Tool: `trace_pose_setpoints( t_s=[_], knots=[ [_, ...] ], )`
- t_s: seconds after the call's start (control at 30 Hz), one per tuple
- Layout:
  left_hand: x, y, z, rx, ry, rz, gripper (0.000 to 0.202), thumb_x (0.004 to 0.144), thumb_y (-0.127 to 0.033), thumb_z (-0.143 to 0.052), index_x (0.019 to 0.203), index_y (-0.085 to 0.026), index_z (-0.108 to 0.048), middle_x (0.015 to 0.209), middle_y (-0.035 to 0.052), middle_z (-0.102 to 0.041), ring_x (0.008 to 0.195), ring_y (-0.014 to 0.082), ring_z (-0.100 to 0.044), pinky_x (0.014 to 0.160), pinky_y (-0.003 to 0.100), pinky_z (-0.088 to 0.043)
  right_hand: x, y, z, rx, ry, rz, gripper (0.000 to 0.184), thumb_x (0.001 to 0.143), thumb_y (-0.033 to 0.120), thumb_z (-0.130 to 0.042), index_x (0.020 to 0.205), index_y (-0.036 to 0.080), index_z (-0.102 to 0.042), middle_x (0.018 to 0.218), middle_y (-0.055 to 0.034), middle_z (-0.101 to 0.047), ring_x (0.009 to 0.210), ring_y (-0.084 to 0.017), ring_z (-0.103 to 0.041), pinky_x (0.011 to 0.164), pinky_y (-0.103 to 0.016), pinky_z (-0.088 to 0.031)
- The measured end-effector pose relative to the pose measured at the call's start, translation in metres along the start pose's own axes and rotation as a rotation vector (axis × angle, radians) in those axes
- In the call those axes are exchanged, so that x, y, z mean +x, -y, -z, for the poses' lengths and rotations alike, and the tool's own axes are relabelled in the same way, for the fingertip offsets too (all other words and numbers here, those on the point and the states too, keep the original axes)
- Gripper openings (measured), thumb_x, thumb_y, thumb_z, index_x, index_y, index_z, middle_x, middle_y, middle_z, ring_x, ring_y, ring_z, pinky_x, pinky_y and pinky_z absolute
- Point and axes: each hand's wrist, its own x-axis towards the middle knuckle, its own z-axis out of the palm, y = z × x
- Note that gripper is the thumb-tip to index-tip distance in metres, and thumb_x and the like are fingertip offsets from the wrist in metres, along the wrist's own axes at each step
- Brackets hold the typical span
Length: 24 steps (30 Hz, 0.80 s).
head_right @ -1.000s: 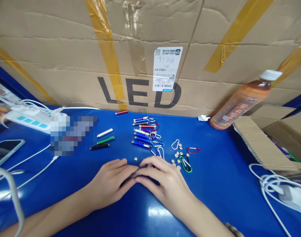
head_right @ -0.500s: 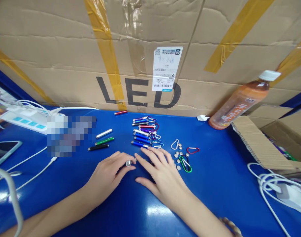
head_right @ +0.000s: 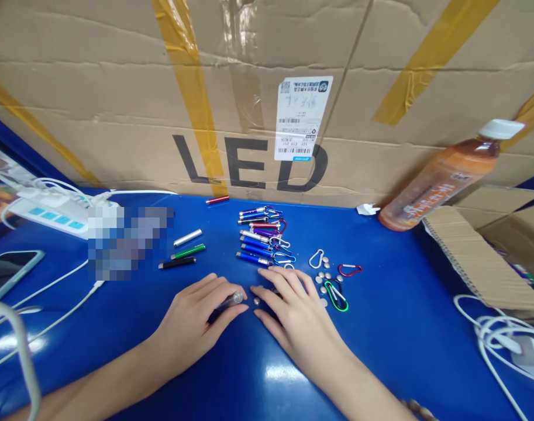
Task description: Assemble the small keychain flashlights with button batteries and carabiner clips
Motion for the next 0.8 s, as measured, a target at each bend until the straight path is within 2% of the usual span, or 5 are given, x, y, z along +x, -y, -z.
trace_pose_setpoints(
  t_s=[0.13,0.37,0.57,0.7,0.8],
  knots=[
    [0.0,0.0,0.0,-0.001,0.02,0.009,0.02,0.089,-0.03,-0.045,0.08,-0.018,-0.057,0.069,-0.0017,-0.063,0.063,0.0124,-0.055,0.065,0.027,-0.045,-0.002,0.001,-0.003,0.016,-0.036,-0.001,0.019,0.087,0.029,-0.051,0.097,0.026,-0.068,0.114,-0.004,-0.061,0.106,-0.023,-0.052,0.085,-0.04,-0.041],
    [-0.001,-0.008,0.006,-0.102,0.113,-0.007,0.022,0.091,-0.027,-0.039,0.081,-0.017,-0.055,0.068,-0.0016,-0.063,0.062,0.0128,-0.048,0.056,0.024,-0.041,-0.001,-0.002,-0.006,0.218,-0.047,-0.148,0.009,0.081,0.03,-0.06,0.079,0.024,-0.067,0.107,-0.0026,-0.062,0.103,-0.024,-0.052,0.083,-0.04,-0.042],
    [-0.003,-0.008,0.006,-0.081,0.16,0.018,0.034,0.094,-0.034,-0.029,0.08,-0.017,-0.056,0.06,-0.0004,-0.054,0.061,0.0131,-0.05,0.053,0.023,-0.04,0.001,0.001,-0.003,0.26,-0.108,-0.157,0.008,0.081,0.024,-0.06,0.083,0.025,-0.068,0.106,-0.0028,-0.064,0.101,-0.023,-0.055,0.085,-0.042,-0.042],
    [-0.004,-0.006,0.002,-0.086,0.187,0.03,0.034,0.094,-0.034,-0.029,0.079,-0.018,-0.055,0.062,-0.0012,-0.052,0.061,0.0127,-0.05,0.053,0.022,-0.04,0.003,0.009,0.003,0.508,-0.226,-0.283,0.009,0.079,0.02,-0.062,0.083,0.022,-0.069,0.096,-0.0043,-0.065,0.09,-0.018,-0.06,0.08,-0.035,-0.049],
    [-0.004,-0.005,0.001,-0.08,0.22,0.038,0.033,0.094,-0.033,-0.029,0.077,-0.018,-0.053,0.063,-0.0013,-0.053,0.063,0.0132,-0.05,0.054,0.022,-0.039,0.004,0.013,0.005,0.674,-0.268,-0.301,0.007,0.075,0.017,-0.065,0.078,0.022,-0.07,0.09,-0.0032,-0.065,0.083,-0.015,-0.062,0.074,-0.029,-0.052]
  ],
)
